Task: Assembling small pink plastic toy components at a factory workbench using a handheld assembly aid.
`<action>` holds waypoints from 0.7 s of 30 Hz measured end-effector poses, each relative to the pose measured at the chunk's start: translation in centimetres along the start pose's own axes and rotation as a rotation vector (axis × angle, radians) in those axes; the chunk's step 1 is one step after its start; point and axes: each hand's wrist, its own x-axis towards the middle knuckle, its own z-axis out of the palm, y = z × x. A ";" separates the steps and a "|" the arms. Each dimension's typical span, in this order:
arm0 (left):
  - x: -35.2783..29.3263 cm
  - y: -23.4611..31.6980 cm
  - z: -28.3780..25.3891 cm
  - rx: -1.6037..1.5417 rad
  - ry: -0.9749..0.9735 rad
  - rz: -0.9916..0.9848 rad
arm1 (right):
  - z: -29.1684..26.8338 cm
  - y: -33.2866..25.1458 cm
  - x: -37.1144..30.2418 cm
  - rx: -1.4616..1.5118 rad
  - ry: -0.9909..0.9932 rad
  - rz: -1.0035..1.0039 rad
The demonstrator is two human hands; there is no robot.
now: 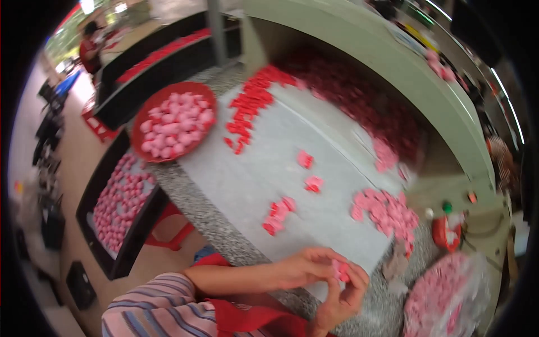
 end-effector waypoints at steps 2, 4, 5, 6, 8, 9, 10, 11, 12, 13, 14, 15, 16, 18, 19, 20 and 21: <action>1.1 -0.7 -0.2 0.032 0.076 -0.058 | 0.4 -0.4 0.2 -0.021 0.041 0.069; 0.8 -0.1 0.2 0.058 0.154 -0.047 | 0.3 -1.0 0.2 -0.064 -0.019 0.106; 0.3 0.2 0.5 0.106 0.171 -0.049 | 0.3 -0.9 -0.1 -0.047 -0.069 0.122; 0.0 0.7 0.7 0.153 0.186 -0.062 | 0.3 -0.6 -0.2 -0.037 -0.111 0.139; -0.8 2.3 0.8 0.376 0.257 0.024 | 0.7 -1.2 0.2 -0.033 -0.180 0.200; -1.3 3.4 0.7 0.589 0.327 0.099 | 0.9 -1.7 0.3 -0.039 -0.244 0.274; -1.8 5.0 0.3 0.683 0.334 0.257 | 0.9 -2.4 0.4 -0.122 -0.274 0.361; -2.4 6.9 0.0 0.768 0.330 0.407 | 0.8 -1.9 0.3 -0.135 -0.245 0.368; -3.5 9.4 0.2 0.858 0.497 0.424 | 0.8 -1.2 0.2 -0.105 -0.249 0.316; -4.9 11.5 -0.2 1.024 0.614 0.664 | 0.7 -1.0 -0.1 -0.066 -0.267 0.260; -6.2 14.0 -0.3 1.205 0.736 0.821 | 0.3 -0.9 -0.3 -0.070 -0.252 0.262; -7.2 16.5 -0.5 1.285 0.844 1.006 | -0.1 -0.6 -0.3 -0.121 -0.300 0.260; -7.8 19.3 -0.5 1.407 0.935 1.114 | -0.4 -0.4 -0.5 -0.173 -0.349 0.260; -9.5 23.1 -0.1 1.840 1.220 1.193 | -0.5 -0.3 -0.7 -0.185 -0.332 0.253; -9.6 24.0 0.2 2.149 1.393 1.129 | -0.4 -0.4 -0.6 -0.209 -0.311 0.248; -9.4 24.3 0.6 2.181 1.334 1.179 | -0.2 -0.7 -0.5 -0.214 -0.291 0.253; -9.1 24.6 1.1 2.212 1.262 1.228 | 0.0 -1.0 -0.2 -0.196 -0.326 0.233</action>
